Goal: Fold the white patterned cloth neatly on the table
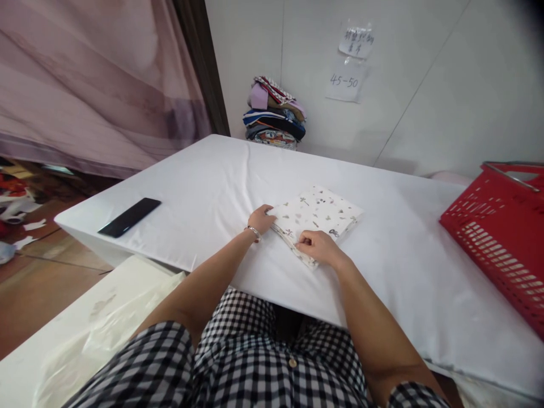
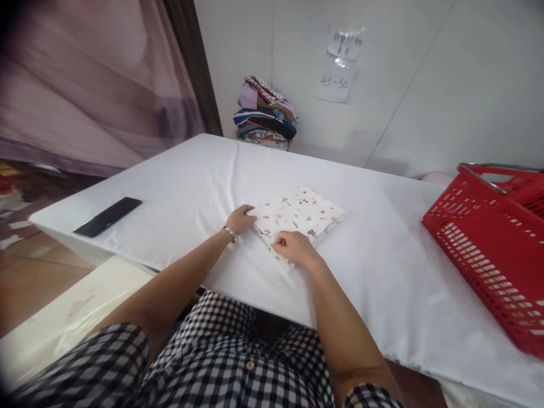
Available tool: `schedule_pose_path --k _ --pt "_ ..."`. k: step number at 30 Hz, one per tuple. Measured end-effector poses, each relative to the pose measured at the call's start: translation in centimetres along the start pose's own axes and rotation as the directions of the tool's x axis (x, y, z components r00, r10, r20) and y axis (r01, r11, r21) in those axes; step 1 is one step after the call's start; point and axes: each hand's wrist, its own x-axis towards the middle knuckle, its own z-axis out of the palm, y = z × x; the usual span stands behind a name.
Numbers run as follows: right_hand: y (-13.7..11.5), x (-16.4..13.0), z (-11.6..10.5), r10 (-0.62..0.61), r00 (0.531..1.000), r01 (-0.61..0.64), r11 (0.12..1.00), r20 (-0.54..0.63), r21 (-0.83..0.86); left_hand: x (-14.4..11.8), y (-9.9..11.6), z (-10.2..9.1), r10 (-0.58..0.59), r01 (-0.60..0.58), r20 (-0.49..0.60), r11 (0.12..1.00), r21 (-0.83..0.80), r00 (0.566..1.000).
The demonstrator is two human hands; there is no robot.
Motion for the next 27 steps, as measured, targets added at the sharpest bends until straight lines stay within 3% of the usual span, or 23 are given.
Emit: schedule_pose_path --k 2,7,14,21,24,27 --pt "0.2 0.0 0.0 -0.010 1.000 0.010 1.000 -0.028 0.003 0.0 0.2 -0.2 -0.006 0.006 0.030 1.000 0.009 1.000" --pt "1.1 0.3 -0.6 0.050 0.971 -0.061 0.997 -0.234 -0.040 -0.2 0.1 -0.3 -0.013 0.012 0.042 1.000 0.018 0.999" --pt "1.4 0.4 -0.6 0.061 0.977 -0.088 0.988 -0.203 -0.129 -1.1 -0.1 -0.7 -0.020 0.015 0.076 0.997 0.076 0.997" --pt "1.6 0.4 -0.4 0.057 0.970 -0.086 0.990 -0.237 -0.111 -0.8 0.1 -0.8 -0.013 -0.002 0.100 0.988 0.153 0.995" --pt "2.7 0.8 -0.4 0.033 0.915 -0.084 0.990 -0.402 -0.111 -0.7 -0.1 -0.7 -0.010 -0.005 0.108 0.991 0.135 0.994" --pt "4.4 1.4 -0.5 -0.003 0.796 -0.116 0.981 -0.605 -0.158 -0.6 -0.2 -0.7 -0.002 -0.011 0.113 0.993 0.119 0.994"
